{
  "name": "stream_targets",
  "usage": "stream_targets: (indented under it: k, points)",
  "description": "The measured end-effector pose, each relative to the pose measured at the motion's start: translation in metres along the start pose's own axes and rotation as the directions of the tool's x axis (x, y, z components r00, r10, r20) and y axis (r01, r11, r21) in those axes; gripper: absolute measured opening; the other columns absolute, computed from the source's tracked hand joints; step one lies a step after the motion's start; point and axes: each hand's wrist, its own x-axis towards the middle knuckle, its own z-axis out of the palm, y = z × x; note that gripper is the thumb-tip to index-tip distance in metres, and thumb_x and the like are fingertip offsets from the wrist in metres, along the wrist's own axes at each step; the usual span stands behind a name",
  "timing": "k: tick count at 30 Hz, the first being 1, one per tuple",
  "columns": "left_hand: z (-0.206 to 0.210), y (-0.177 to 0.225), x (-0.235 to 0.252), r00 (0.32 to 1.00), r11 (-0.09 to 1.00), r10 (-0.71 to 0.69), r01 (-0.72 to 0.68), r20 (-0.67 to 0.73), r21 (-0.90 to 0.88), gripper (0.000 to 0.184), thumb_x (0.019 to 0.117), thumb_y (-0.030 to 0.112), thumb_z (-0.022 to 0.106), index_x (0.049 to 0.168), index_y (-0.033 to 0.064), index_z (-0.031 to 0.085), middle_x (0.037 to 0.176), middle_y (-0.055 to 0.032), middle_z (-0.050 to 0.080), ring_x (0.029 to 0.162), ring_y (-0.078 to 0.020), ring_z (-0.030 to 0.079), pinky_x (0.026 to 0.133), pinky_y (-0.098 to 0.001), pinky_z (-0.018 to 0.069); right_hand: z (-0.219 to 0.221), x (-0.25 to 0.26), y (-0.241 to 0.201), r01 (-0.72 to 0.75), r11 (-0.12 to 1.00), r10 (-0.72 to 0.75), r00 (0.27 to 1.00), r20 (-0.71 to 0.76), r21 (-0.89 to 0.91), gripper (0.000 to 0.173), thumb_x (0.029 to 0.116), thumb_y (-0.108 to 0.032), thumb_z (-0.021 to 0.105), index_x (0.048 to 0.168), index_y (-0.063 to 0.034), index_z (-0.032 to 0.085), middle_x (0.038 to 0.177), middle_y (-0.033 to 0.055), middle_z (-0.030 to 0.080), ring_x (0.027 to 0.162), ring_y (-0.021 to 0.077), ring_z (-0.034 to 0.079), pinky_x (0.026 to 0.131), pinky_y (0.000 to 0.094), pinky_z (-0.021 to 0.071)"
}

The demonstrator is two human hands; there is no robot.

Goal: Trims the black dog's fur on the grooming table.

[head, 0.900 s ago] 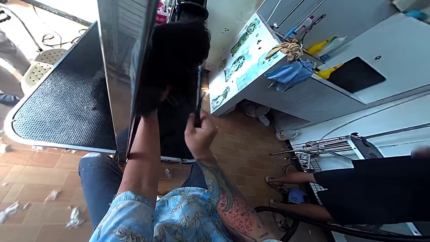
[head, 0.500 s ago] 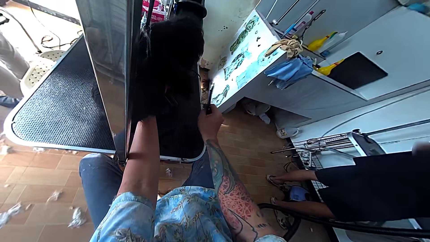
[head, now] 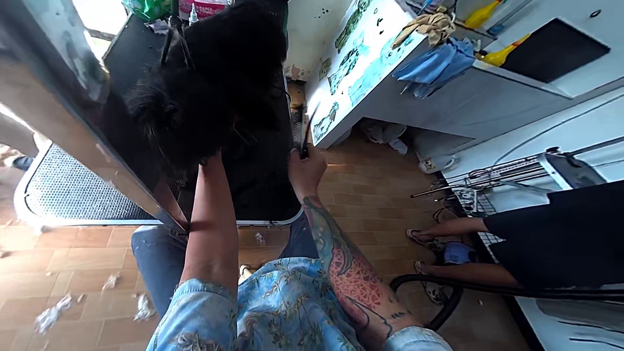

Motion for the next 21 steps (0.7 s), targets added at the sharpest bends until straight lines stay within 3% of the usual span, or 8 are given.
stream_targets:
  k: [4,7,9,13,16,18,19,21]
  points:
    - [0.006,-0.007,0.008,0.999,0.998,-0.036,0.035,-0.027,-0.047,0.032,0.0810,-0.019,0.067,0.109,-0.0067,0.058,0.090,-0.0058,0.060,0.077,-0.0071,0.058,0.072,-0.0234,0.0538,-0.001,-0.035,-0.011,0.281,0.953,-0.258,0.948,-0.185,0.111,0.020,0.0979,-0.014,0.067,0.111,0.0011,0.070,0.090,0.0101,0.072,0.074,0.0152,0.069,0.068,0.0356,0.0599]
    - [0.005,-0.005,0.007,0.998,0.986,-0.063,0.062,0.006,0.153,0.031,0.0857,-0.011,0.069,0.115,-0.0082,0.059,0.100,-0.0090,0.062,0.088,-0.0077,0.059,0.083,-0.0237,0.0520,0.015,-0.047,-0.025,0.476,0.877,-0.459,0.871,-0.175,0.067,0.019,0.0906,-0.006,0.069,0.107,0.0013,0.071,0.090,0.0102,0.070,0.073,0.0159,0.068,0.062,0.0337,0.0591]
    - [0.006,-0.005,0.005,0.998,0.980,-0.054,0.055,-0.013,0.194,0.026,0.0859,-0.009,0.070,0.110,-0.0075,0.062,0.097,-0.0090,0.064,0.088,-0.0079,0.060,0.084,-0.0238,0.0512,0.024,-0.041,-0.025,0.445,0.895,-0.439,0.890,-0.124,0.026,0.020,0.0906,-0.006,0.069,0.110,-0.0005,0.072,0.093,0.0099,0.072,0.075,0.0182,0.069,0.063,0.0369,0.0594]
    - [0.015,-0.007,0.001,0.997,0.988,0.022,-0.032,-0.069,-0.148,0.025,0.0858,-0.020,0.051,0.096,0.0019,0.055,0.078,0.0018,0.059,0.072,-0.0015,0.058,0.071,-0.0178,0.0526,0.016,-0.026,-0.008,0.155,0.988,-0.155,0.987,0.030,-0.006,0.021,0.1000,-0.015,0.062,0.118,-0.0044,0.069,0.090,0.0124,0.070,0.072,0.0257,0.067,0.062,0.0482,0.0548]
    - [0.011,-0.009,0.009,0.995,0.979,-0.051,0.033,-0.088,-0.203,0.028,0.0854,-0.022,0.050,0.093,0.0036,0.055,0.074,0.0034,0.055,0.068,-0.0013,0.056,0.070,-0.0177,0.0520,0.007,-0.023,0.006,0.006,0.997,-0.005,1.000,-0.011,0.072,0.018,0.1006,-0.018,0.062,0.111,-0.0056,0.068,0.081,0.0107,0.066,0.066,0.0247,0.062,0.059,0.0479,0.0508]
    - [0.002,-0.053,0.033,0.999,0.974,0.026,-0.035,-0.043,-0.224,0.029,0.0796,-0.019,0.060,0.093,0.0060,0.056,0.077,0.0026,0.060,0.072,-0.0036,0.060,0.072,-0.0220,0.0547,0.006,-0.028,0.006,0.105,0.986,-0.084,0.984,-0.158,0.131,0.015,0.0996,-0.016,0.064,0.108,-0.0045,0.069,0.082,0.0069,0.068,0.067,0.0158,0.063,0.061,0.0373,0.0538]
    - [0.000,-0.101,0.051,0.958,0.920,0.278,-0.285,-0.063,-0.268,0.026,0.0761,-0.011,0.067,0.098,0.0009,0.061,0.083,-0.0010,0.065,0.077,-0.0069,0.064,0.070,-0.0251,0.0560,0.006,-0.032,0.002,0.200,0.969,-0.166,0.961,-0.219,0.144,0.016,0.0985,-0.013,0.065,0.108,-0.0020,0.069,0.085,0.0071,0.069,0.071,0.0134,0.065,0.064,0.0333,0.0567]
    - [-0.004,-0.120,0.063,0.966,0.947,0.259,-0.251,0.012,-0.203,0.025,0.0803,0.001,0.075,0.103,0.0035,0.064,0.090,-0.0005,0.068,0.086,-0.0086,0.065,0.078,-0.0295,0.0571,0.009,-0.040,-0.013,0.401,0.908,-0.351,0.885,-0.307,0.117,0.015,0.0929,-0.007,0.067,0.105,0.0015,0.069,0.086,0.0085,0.068,0.072,0.0128,0.065,0.063,0.0295,0.0569]
